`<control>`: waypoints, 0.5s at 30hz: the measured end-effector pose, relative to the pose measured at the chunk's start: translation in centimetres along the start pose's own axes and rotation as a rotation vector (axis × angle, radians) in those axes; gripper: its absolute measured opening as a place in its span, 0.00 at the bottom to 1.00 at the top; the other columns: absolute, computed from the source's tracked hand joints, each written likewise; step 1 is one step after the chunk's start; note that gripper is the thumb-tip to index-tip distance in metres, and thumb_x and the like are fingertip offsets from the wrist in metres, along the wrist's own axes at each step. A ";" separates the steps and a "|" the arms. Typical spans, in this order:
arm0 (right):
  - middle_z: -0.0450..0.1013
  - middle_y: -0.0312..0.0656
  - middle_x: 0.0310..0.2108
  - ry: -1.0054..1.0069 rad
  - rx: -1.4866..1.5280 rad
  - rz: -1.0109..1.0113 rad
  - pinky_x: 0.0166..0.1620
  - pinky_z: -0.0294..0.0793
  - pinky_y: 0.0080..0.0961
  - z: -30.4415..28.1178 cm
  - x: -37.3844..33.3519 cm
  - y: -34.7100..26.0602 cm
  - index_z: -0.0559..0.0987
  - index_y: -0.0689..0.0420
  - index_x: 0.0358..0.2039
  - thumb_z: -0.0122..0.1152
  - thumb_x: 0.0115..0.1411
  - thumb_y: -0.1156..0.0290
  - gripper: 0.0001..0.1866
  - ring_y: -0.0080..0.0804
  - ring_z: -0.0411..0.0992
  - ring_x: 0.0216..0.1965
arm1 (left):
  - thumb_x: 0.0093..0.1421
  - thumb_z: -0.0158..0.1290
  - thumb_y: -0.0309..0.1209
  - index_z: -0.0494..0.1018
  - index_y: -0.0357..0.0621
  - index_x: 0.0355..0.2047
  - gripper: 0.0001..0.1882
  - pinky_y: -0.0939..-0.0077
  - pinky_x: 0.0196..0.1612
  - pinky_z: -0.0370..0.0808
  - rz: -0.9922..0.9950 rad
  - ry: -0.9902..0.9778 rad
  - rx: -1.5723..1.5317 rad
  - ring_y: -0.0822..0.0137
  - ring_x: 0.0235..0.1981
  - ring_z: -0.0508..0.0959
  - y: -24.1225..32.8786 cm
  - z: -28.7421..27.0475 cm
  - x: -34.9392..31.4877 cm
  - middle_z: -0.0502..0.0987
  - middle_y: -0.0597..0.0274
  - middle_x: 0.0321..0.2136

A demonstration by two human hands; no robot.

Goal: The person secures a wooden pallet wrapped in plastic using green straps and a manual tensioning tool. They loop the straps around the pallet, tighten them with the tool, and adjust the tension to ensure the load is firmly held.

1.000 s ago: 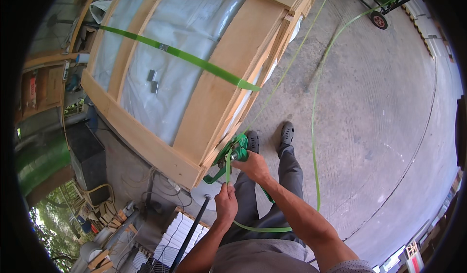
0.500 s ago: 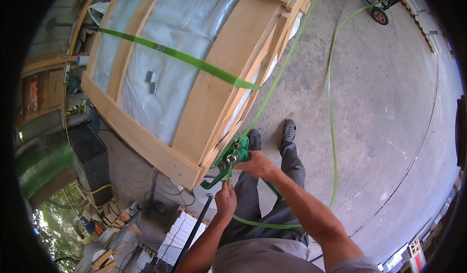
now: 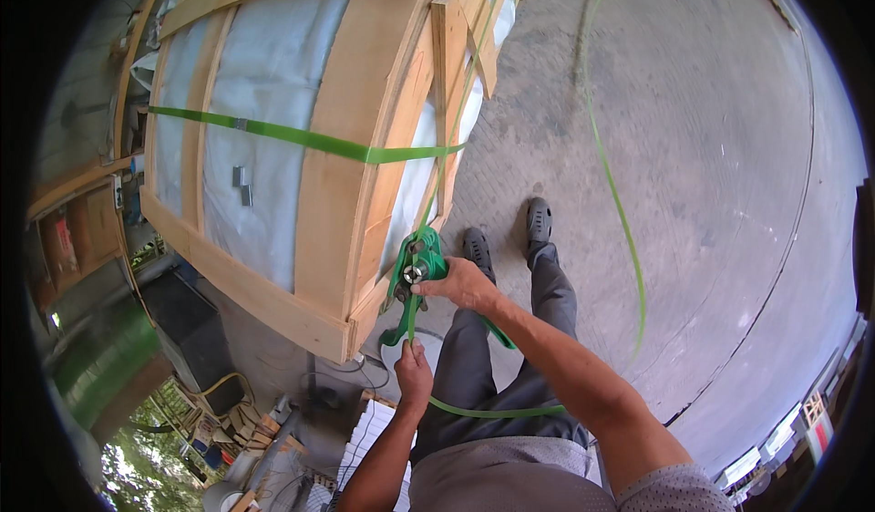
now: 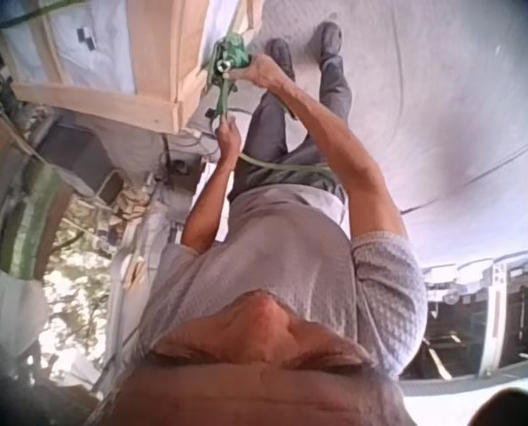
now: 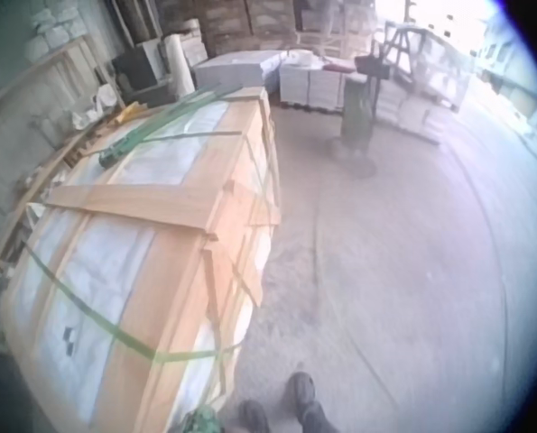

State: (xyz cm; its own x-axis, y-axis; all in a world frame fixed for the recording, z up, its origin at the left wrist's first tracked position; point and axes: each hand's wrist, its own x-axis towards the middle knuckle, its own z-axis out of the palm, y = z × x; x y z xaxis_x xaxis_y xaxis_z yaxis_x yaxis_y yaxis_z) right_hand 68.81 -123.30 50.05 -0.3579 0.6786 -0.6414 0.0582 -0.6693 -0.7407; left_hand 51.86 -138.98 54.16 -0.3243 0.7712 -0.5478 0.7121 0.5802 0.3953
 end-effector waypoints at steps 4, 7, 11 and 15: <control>0.76 0.52 0.31 0.097 -0.084 0.098 0.43 0.71 0.34 0.9 -1.1 -1.2 0.76 0.64 0.37 0.71 0.39 0.45 0.35 0.44 0.75 0.38 | 0.65 0.42 0.32 0.68 0.34 0.35 0.11 0.63 0.32 0.72 0.009 -0.011 -0.001 0.50 0.28 0.78 0.6 -0.3 -0.2 0.77 0.47 0.24; 0.76 0.54 0.32 0.109 -0.208 0.184 0.44 0.71 0.35 0.8 -1.2 -2.2 0.75 0.65 0.37 0.70 0.38 0.44 0.37 0.47 0.75 0.39 | 0.65 0.42 0.31 0.68 0.34 0.34 0.11 0.62 0.32 0.72 0.018 -0.015 -0.016 0.50 0.28 0.78 0.7 -0.3 -0.3 0.76 0.47 0.24; 0.76 0.53 0.30 0.057 -0.093 0.085 0.43 0.71 0.34 0.8 -0.8 -1.4 0.76 0.64 0.36 0.71 0.38 0.46 0.35 0.45 0.75 0.37 | 0.65 0.42 0.30 0.67 0.33 0.34 0.10 0.60 0.31 0.72 0.070 0.003 0.011 0.48 0.28 0.78 -0.2 0.0 -0.3 0.76 0.45 0.23; 0.76 0.50 0.31 -0.032 -0.087 0.066 0.42 0.71 0.33 -0.1 -0.6 -2.3 0.78 0.62 0.35 0.71 0.40 0.47 0.31 0.42 0.75 0.36 | 0.64 0.44 0.30 0.67 0.33 0.34 0.09 0.58 0.30 0.71 0.103 -0.049 0.102 0.43 0.28 0.76 -0.2 -0.2 0.2 0.75 0.42 0.23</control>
State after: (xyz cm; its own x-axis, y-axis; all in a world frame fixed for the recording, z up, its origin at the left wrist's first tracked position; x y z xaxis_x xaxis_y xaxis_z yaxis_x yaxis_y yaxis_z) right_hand 69.02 -122.16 52.11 -0.3799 0.6232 -0.6836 0.1623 -0.6826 -0.7125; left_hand 51.50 -138.93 54.15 -0.2171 0.8102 -0.5444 0.8006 0.4669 0.3756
